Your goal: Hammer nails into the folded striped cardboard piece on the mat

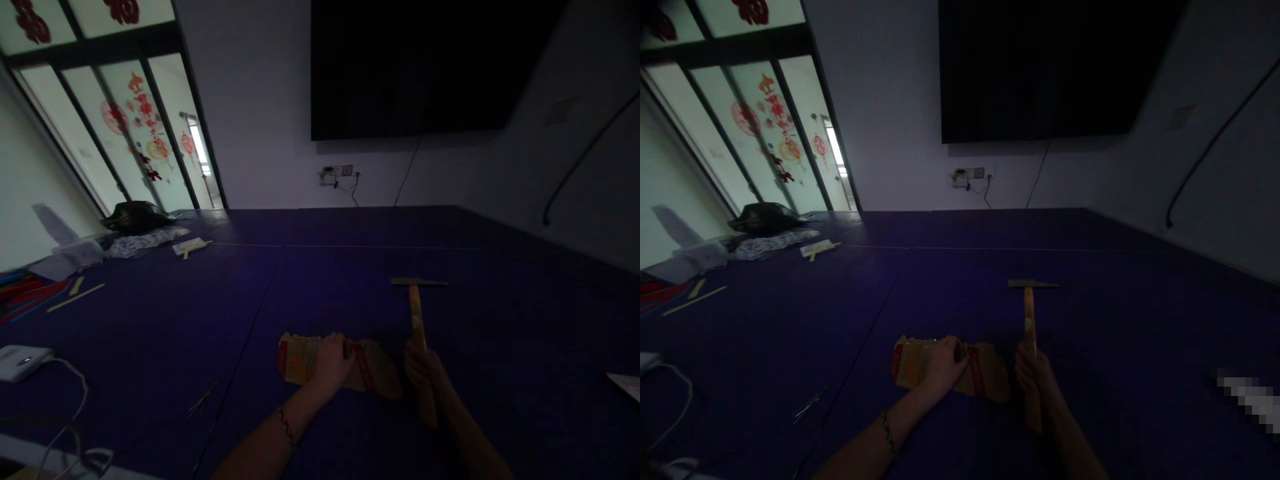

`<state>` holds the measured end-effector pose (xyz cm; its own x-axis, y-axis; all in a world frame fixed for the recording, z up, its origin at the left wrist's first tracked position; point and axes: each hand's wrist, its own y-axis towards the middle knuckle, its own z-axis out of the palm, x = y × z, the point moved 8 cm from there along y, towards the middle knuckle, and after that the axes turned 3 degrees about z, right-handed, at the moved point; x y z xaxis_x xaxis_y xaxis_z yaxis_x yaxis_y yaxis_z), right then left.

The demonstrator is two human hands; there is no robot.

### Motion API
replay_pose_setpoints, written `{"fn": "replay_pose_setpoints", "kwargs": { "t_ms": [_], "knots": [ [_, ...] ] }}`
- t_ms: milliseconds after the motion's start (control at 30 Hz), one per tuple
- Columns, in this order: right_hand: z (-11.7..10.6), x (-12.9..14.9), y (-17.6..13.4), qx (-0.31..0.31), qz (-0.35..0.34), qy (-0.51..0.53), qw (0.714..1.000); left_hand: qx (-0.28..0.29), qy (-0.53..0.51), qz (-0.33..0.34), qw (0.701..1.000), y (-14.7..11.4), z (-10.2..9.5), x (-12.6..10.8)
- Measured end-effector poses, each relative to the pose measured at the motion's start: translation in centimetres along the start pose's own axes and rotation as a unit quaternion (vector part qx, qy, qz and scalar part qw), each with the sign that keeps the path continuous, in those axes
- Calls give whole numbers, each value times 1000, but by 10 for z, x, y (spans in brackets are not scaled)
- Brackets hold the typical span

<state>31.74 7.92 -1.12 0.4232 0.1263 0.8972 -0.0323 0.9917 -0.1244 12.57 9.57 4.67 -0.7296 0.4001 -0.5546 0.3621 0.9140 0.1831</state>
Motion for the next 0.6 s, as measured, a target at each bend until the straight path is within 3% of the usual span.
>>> {"fn": "replay_pose_setpoints", "kwargs": {
  "t_ms": [133,233,333,433,533,600],
  "knots": [
    [-2,2,2,-13,-3,7,1000,29,-8,2,1000,-6,-23,5],
    [-4,1,5,-15,1,12,1000,1,-25,-24,999,-28,-67,28],
    [-6,-1,8,-7,13,14,1000,-67,-20,-82,994,-69,-122,69],
    [-8,-4,11,5,26,16,1000,-110,55,-201,972,-120,-168,125],
    [-9,-7,13,16,32,19,999,-78,105,-276,952,-159,-188,171],
    [-10,-9,15,26,35,21,999,-41,128,-298,945,-175,-191,194]
  ]
}}
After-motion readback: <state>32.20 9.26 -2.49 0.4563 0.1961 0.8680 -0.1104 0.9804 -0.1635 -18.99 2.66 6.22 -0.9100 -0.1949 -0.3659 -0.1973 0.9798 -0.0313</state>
